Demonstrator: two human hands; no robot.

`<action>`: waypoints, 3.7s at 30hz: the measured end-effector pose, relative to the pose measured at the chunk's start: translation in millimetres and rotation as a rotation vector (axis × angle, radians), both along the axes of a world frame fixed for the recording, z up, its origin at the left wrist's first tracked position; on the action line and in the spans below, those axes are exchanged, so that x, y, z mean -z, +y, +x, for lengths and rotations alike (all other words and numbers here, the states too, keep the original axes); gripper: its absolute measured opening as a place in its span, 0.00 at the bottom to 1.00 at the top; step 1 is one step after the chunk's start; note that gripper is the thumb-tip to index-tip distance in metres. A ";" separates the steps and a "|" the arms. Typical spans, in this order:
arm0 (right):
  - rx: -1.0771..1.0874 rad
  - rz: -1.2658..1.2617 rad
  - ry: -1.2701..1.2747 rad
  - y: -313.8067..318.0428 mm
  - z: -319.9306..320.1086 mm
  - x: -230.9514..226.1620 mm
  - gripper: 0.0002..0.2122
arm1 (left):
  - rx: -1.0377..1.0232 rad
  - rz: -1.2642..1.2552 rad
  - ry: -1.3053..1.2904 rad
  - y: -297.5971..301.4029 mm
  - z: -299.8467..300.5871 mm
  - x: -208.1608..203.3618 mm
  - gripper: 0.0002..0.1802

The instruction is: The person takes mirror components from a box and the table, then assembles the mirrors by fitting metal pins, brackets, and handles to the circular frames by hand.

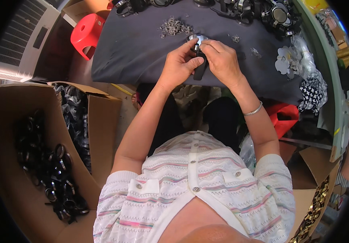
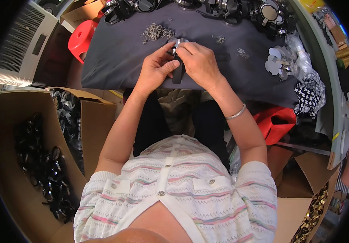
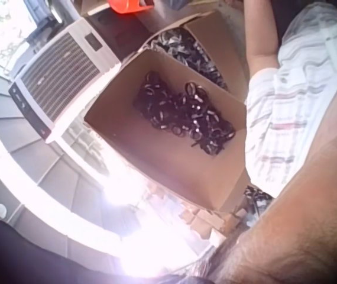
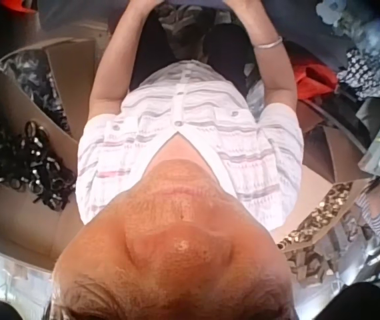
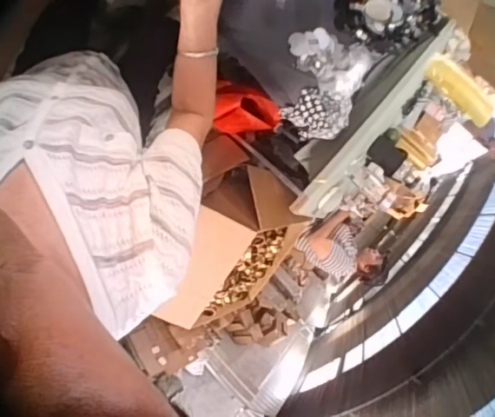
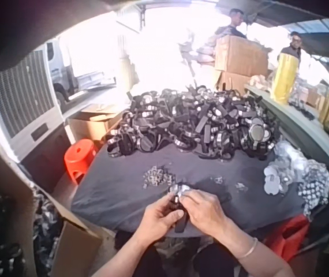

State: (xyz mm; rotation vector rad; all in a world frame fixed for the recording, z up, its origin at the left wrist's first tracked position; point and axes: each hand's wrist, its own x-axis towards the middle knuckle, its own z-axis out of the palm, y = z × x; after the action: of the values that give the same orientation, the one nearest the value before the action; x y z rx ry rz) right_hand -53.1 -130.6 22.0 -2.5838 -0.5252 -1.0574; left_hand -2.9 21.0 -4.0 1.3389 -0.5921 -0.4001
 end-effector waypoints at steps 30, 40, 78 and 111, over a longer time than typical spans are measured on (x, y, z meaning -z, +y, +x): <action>-0.051 -0.073 0.025 -1.9 9.3 -0.8 0.04 | 0.003 -0.021 -0.054 -2.0 1.8 -4.6 0.21; -0.086 -0.099 0.026 -11.1 5.9 0.2 0.04 | 0.013 0.032 -0.047 -1.8 -1.2 -5.6 0.17; 0.532 -0.204 0.475 -114.2 27.5 -7.1 0.05 | -0.191 0.061 -0.085 -15.7 -2.3 1.7 0.07; -0.020 0.899 0.559 -71.0 2.8 -8.5 0.02 | -0.170 0.042 -0.050 -15.0 3.5 -0.1 0.09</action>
State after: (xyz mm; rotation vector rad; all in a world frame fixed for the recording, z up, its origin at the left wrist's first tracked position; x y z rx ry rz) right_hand -50.3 -201.6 30.5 -1.8994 0.0734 -0.3641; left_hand 0.6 6.0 -3.8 1.4310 -0.5089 -0.2422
